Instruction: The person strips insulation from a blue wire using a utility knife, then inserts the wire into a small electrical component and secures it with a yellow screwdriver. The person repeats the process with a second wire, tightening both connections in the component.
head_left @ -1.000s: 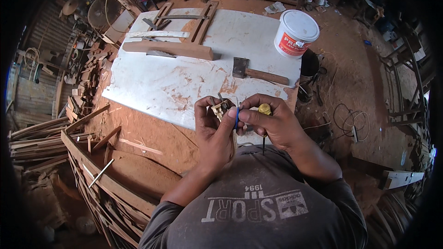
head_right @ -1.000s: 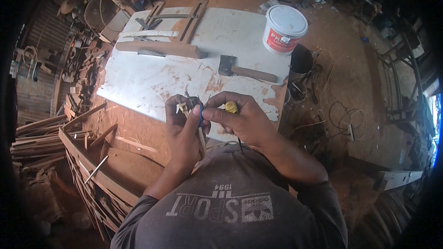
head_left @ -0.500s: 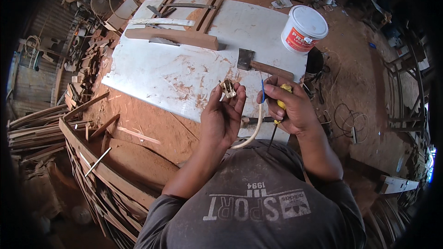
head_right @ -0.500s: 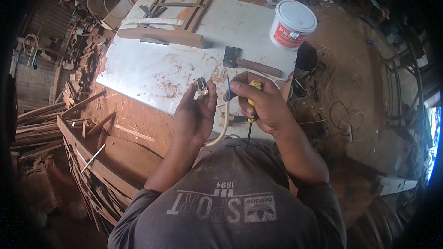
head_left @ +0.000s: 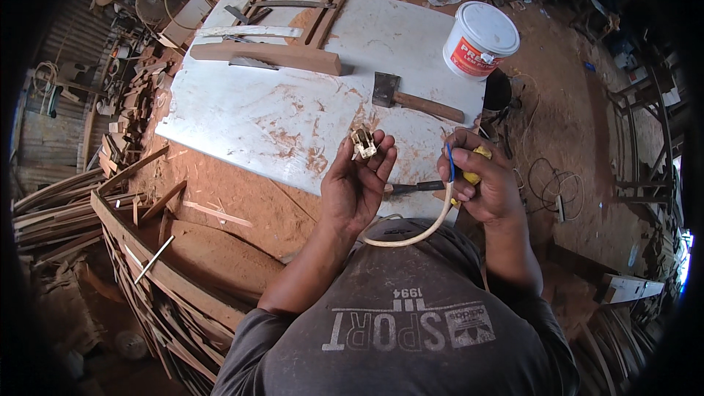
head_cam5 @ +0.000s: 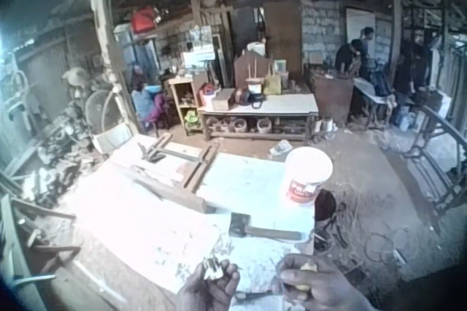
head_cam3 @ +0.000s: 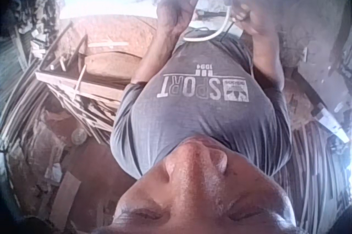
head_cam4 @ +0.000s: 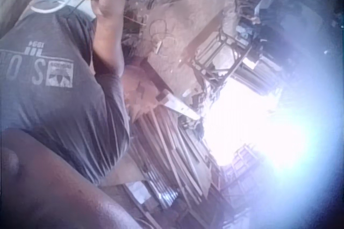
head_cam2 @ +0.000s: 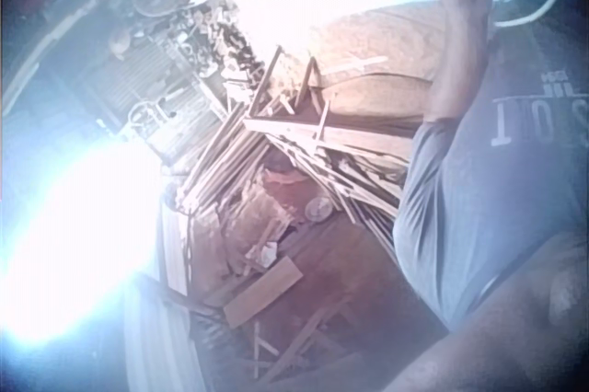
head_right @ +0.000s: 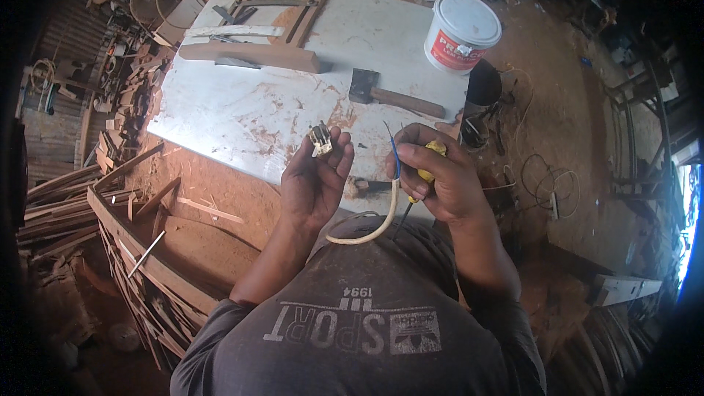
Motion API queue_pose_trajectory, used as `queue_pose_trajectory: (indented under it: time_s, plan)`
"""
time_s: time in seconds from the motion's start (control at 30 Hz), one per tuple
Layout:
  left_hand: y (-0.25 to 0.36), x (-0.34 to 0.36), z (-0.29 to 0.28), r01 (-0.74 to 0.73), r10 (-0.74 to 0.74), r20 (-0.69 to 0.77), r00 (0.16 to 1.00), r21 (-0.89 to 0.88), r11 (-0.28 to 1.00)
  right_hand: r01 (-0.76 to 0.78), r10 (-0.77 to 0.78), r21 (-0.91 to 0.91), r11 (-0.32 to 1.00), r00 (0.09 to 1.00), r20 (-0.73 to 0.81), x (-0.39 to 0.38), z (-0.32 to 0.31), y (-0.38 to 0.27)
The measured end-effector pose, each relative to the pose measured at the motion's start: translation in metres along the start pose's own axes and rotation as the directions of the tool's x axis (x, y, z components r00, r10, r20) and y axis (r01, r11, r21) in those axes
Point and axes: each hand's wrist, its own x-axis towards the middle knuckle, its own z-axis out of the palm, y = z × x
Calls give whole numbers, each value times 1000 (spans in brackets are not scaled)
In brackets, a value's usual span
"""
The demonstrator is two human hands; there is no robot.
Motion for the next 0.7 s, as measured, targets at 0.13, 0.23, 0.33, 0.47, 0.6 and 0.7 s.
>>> queue_pose_trajectory:
  time_s: [0.13,0.23,0.33,0.47,0.6,0.7]
  plan:
    - [2,-1,-3,19,-18,47,999,-23,1000,-15,15,-31,999,1000,-12,-1,3,-3]
    - [1,-3,2,11,-10,64,998,-8,1000,-73,80,-173,982,996,38,1,2,-6]
    - [-1,-5,11,-6,4,82,997,26,1000,-95,169,-379,920,971,166,1,18,-11]
    - [-4,-10,16,19,-26,87,996,84,996,115,167,-628,770,913,372,1,46,-8]
    - [-5,-20,25,-54,29,139,990,182,982,246,-26,-794,555,960,278,-4,62,-2]
    - [-6,-27,27,-116,85,209,974,139,984,274,-148,-812,515,962,230,-5,68,-2]
